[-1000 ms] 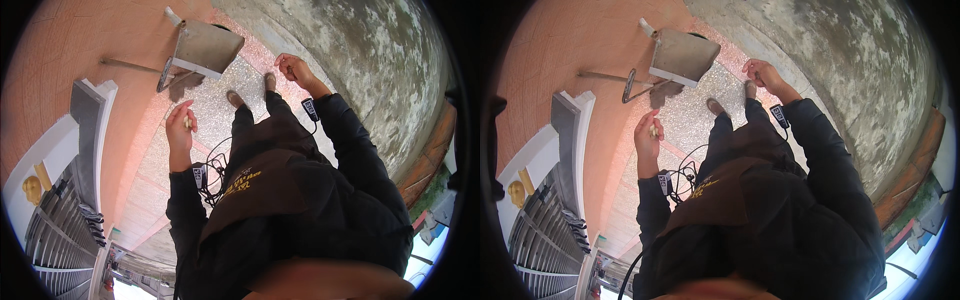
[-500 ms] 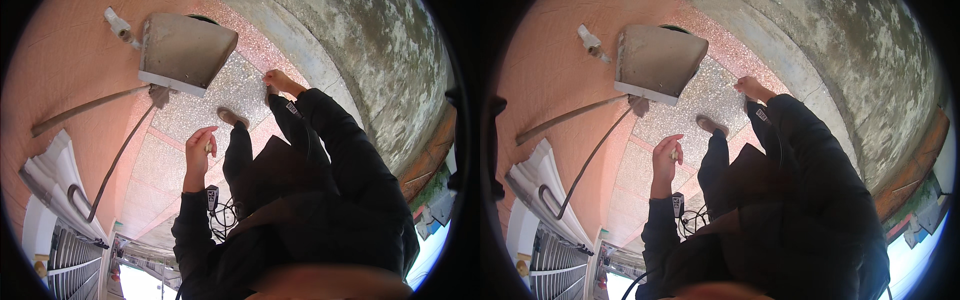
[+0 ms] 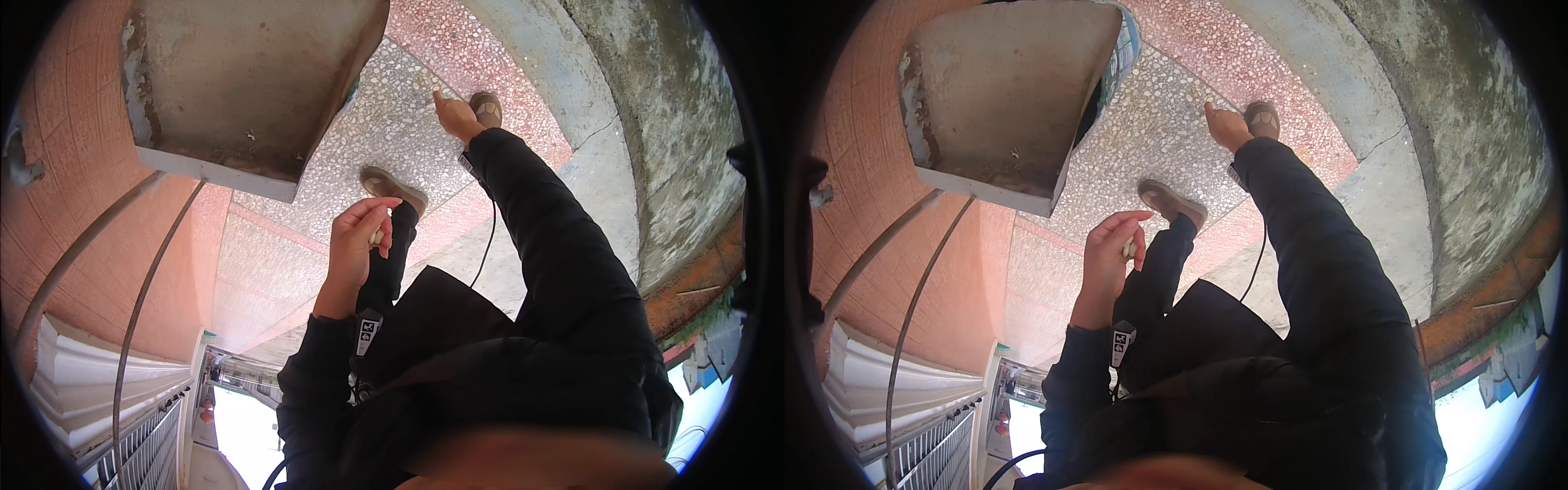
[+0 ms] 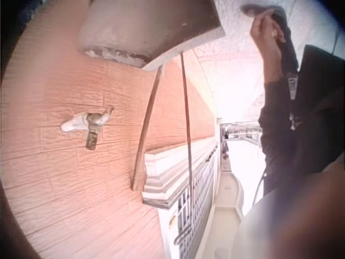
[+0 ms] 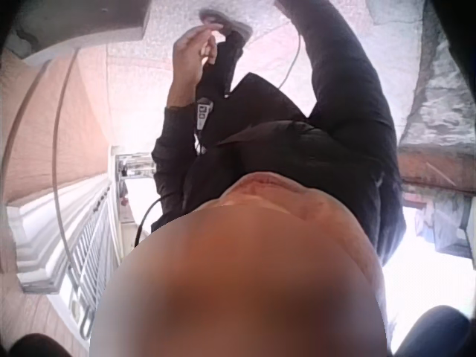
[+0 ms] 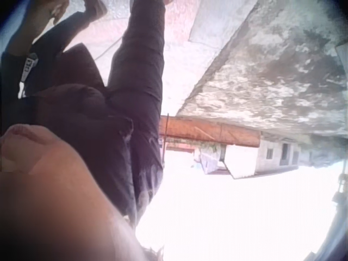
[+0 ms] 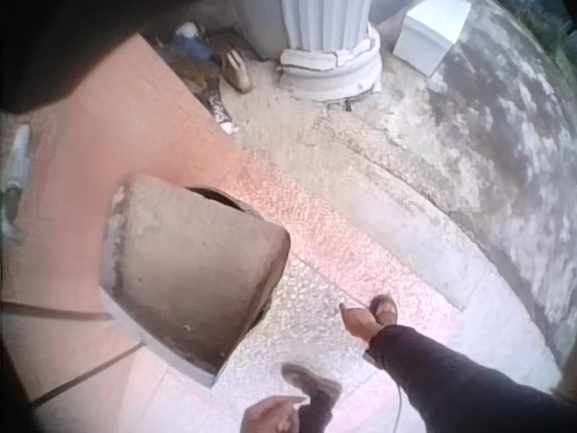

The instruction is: The person peels garlic cloves by hand, discards the skins, then washes the cloves in a bowl of water. Finally, the person chops the garlic on a cutting board using a knife.

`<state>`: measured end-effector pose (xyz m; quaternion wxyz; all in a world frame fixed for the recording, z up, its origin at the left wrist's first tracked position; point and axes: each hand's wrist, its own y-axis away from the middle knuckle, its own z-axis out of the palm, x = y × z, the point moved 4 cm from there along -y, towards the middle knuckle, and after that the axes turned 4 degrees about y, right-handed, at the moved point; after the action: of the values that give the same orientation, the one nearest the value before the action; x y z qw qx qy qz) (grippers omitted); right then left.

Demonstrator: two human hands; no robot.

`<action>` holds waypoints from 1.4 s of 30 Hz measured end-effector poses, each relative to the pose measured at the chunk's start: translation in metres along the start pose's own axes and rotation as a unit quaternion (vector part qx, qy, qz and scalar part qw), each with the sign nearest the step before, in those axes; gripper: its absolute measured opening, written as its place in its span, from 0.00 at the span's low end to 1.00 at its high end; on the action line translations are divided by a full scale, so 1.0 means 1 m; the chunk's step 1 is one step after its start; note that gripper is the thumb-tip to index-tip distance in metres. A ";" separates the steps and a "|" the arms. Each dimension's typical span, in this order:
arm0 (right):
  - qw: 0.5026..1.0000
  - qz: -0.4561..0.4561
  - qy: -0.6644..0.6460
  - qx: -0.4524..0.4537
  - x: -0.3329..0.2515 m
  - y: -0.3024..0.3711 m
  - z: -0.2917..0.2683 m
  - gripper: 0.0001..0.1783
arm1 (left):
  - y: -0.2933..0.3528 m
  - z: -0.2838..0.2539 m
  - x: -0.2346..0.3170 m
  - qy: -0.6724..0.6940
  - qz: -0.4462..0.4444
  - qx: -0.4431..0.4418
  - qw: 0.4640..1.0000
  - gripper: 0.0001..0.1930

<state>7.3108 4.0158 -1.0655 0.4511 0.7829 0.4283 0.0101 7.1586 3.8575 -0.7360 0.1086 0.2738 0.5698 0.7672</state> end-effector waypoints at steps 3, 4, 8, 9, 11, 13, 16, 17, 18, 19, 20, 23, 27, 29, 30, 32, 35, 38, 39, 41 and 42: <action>0.999 -0.033 0.006 0.022 0.003 -0.025 0.012 0.15 | -0.018 -0.003 -0.007 -0.001 -0.010 -0.001 1.000 0.12; 0.999 -0.035 0.012 -0.002 0.005 -0.031 0.017 0.15 | -0.024 -0.003 -0.007 -0.005 -0.010 -0.001 1.000 0.12; 0.997 -0.052 0.050 -0.011 0.007 -0.039 0.032 0.10 | -0.040 -0.002 -0.005 -0.017 -0.006 -0.009 1.000 0.12; 0.998 -0.063 0.027 0.009 0.005 -0.038 0.031 0.12 | -0.042 0.000 -0.006 -0.019 -0.007 -0.012 1.000 0.12; 0.996 -0.072 -0.009 0.049 0.002 -0.033 0.019 0.20 | -0.041 0.003 -0.006 -0.025 -0.009 -0.020 0.999 0.12; 0.975 -0.078 -0.204 0.033 -0.006 -0.027 -0.008 0.22 | -0.035 0.009 -0.008 -0.016 -0.005 -0.026 1.000 0.12; 0.869 0.009 -0.468 -0.161 -0.022 0.015 -0.066 0.18 | -0.014 0.021 -0.005 0.016 -0.002 -0.040 0.999 0.11; 0.820 0.018 -0.536 -0.200 -0.030 0.044 -0.092 0.17 | -0.007 0.026 -0.002 0.005 -0.008 -0.046 0.999 0.13; 0.761 0.019 -0.603 -0.238 -0.043 0.074 -0.120 0.15 | 0.003 0.034 0.001 0.018 0.004 -0.053 0.998 0.13; 0.778 0.005 -0.589 -0.219 -0.057 0.104 -0.149 0.13 | 0.013 0.039 0.008 0.025 0.015 -0.049 0.998 0.14; 0.781 -0.038 -0.590 -0.201 -0.076 0.136 -0.178 0.12 | 0.025 0.042 0.015 0.031 0.027 -0.041 0.998 0.15; 0.805 -0.109 -0.565 -0.144 -0.131 0.218 -0.251 0.09 | 0.067 0.058 0.041 0.008 0.053 -0.097 0.994 0.18; 0.862 -0.146 -0.482 -0.054 -0.198 0.286 -0.318 0.10 | 0.130 0.068 0.073 -0.079 0.078 -0.112 0.988 0.16; 0.895 -0.158 -0.417 -0.023 -0.225 0.304 -0.347 0.11 | 0.160 0.065 0.092 -0.094 0.105 -0.095 0.985 0.14; 0.893 -0.174 -0.413 -0.026 -0.240 0.313 -0.358 0.11 | 0.176 0.061 0.100 -0.083 0.109 -0.101 0.985 0.13; 0.886 -0.206 -0.415 -0.037 -0.267 0.329 -0.378 0.09 | 0.206 0.051 0.115 -0.062 0.110 -0.112 0.986 0.13; 0.825 -0.237 -0.510 -0.059 -0.307 0.347 -0.402 0.09 | 0.260 0.033 0.134 0.002 0.133 -0.145 0.980 0.13; 0.819 -0.139 -0.555 -0.050 -0.308 0.361 -0.428 0.08 | 0.325 0.000 0.155 0.076 0.174 -0.168 0.967 0.14; 0.805 -0.123 -0.580 -0.026 -0.307 0.364 -0.436 0.08 | 0.350 -0.014 0.162 0.109 0.198 -0.168 0.959 0.14; 0.774 -0.086 -0.627 0.016 -0.304 0.363 -0.449 0.09 | 0.393 -0.047 0.182 0.155 0.249 -0.138 0.946 0.14; 0.755 -0.070 -0.651 0.032 -0.302 0.361 -0.453 0.10 | 0.413 -0.065 0.193 0.170 0.279 -0.113 0.938 0.14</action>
<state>7.1761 4.0451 -0.4272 0.5953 0.5824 0.0846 -0.5470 7.0238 3.7619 -0.3058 -0.1782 0.2732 0.3895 0.8613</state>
